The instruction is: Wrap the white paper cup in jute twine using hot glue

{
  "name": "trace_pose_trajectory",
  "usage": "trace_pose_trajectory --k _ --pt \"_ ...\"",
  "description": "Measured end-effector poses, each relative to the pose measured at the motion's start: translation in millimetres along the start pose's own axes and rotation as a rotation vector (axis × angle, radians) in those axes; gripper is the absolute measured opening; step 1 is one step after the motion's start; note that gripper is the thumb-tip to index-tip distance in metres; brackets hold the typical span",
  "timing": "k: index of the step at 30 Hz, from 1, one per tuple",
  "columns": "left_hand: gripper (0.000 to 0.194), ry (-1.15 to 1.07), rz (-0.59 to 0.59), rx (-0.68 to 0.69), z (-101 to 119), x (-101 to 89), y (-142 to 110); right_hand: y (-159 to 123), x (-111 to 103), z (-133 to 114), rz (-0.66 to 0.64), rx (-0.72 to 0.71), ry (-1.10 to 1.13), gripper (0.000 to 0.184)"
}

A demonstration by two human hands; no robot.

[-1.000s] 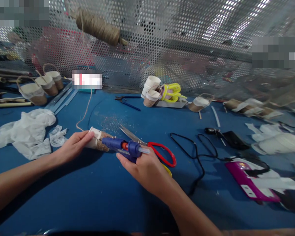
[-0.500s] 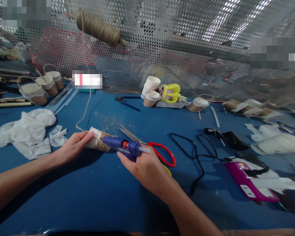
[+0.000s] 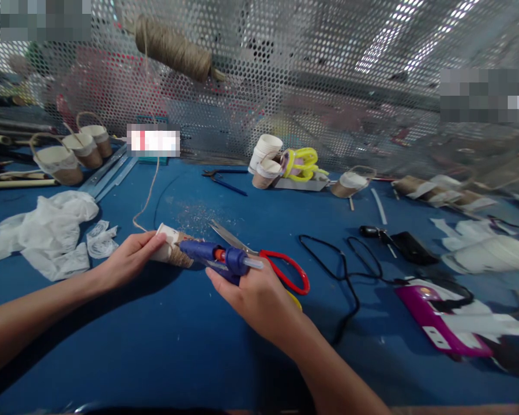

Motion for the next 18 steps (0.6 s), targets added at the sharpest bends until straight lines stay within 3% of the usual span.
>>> trace_pose_trajectory --k 10,18 --pt "0.043 -0.011 -0.009 0.02 0.3 0.7 -0.3 -2.2 1.4 1.9 0.003 0.017 0.101 0.034" --pt "0.046 0.057 0.01 0.004 -2.0 1.1 -0.3 -7.5 7.1 4.6 -0.074 0.071 0.177 0.028"
Point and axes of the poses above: each hand's wrist, its own y-axis towards the middle knuckle, its own x-axis out of the palm, z = x × y, the point moved 5 cm from there along y, towards the middle knuckle, and after that the axes turned 15 degrees about -x, right-handed, at the moved point
